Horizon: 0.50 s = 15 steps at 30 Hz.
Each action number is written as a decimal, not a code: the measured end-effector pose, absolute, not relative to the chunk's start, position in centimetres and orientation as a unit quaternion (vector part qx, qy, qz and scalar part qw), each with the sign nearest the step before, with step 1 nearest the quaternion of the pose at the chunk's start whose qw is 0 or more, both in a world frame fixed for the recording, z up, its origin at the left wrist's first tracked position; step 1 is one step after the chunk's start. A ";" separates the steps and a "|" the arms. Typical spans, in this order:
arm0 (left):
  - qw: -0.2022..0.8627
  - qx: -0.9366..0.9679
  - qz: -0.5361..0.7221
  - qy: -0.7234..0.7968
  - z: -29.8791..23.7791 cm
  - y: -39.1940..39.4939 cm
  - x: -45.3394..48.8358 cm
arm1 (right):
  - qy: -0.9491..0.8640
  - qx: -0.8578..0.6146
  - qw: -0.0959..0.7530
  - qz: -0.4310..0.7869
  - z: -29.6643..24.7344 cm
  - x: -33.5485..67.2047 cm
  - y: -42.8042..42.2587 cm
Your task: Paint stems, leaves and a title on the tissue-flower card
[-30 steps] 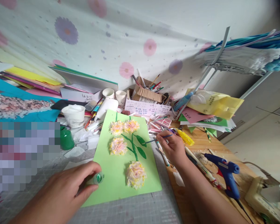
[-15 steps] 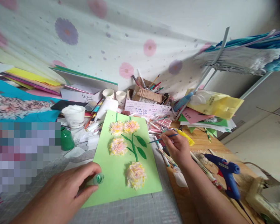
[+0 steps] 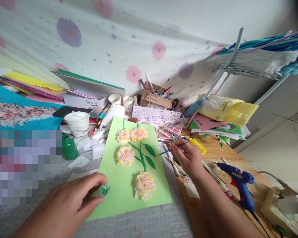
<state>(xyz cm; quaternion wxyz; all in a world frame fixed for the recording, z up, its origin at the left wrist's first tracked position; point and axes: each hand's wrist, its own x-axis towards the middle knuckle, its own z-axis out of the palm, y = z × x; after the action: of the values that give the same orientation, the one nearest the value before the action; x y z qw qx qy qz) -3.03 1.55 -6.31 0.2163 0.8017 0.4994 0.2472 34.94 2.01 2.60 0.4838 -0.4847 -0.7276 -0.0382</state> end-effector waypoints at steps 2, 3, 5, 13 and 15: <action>0.214 0.801 0.246 0.502 -6.3 1.5 -3.1 | -0.721 -0.488 0.490 -0.043 2.7 35.1 1.9; 0.214 0.801 0.245 0.502 -6.3 1.5 -3.1 | -0.718 -0.489 0.493 -0.045 2.7 35.2 1.8; 0.214 0.801 0.242 0.504 -6.3 1.4 -3.2 | -0.712 -0.494 0.496 -0.047 2.8 35.4 1.7; 0.212 0.804 0.245 0.499 -6.5 1.5 -3.3 | -0.705 -0.497 0.503 -0.051 2.1 35.3 2.2; 0.212 0.803 0.245 0.500 -6.6 1.5 -3.3 | -0.710 -0.498 0.496 -0.047 2.3 35.2 2.1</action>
<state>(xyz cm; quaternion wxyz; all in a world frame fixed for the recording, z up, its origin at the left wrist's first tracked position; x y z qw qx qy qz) -3.31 1.47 -6.57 0.2119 0.8034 0.4997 0.2450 35.19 2.14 2.29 0.4963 -0.4976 -0.7098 -0.0471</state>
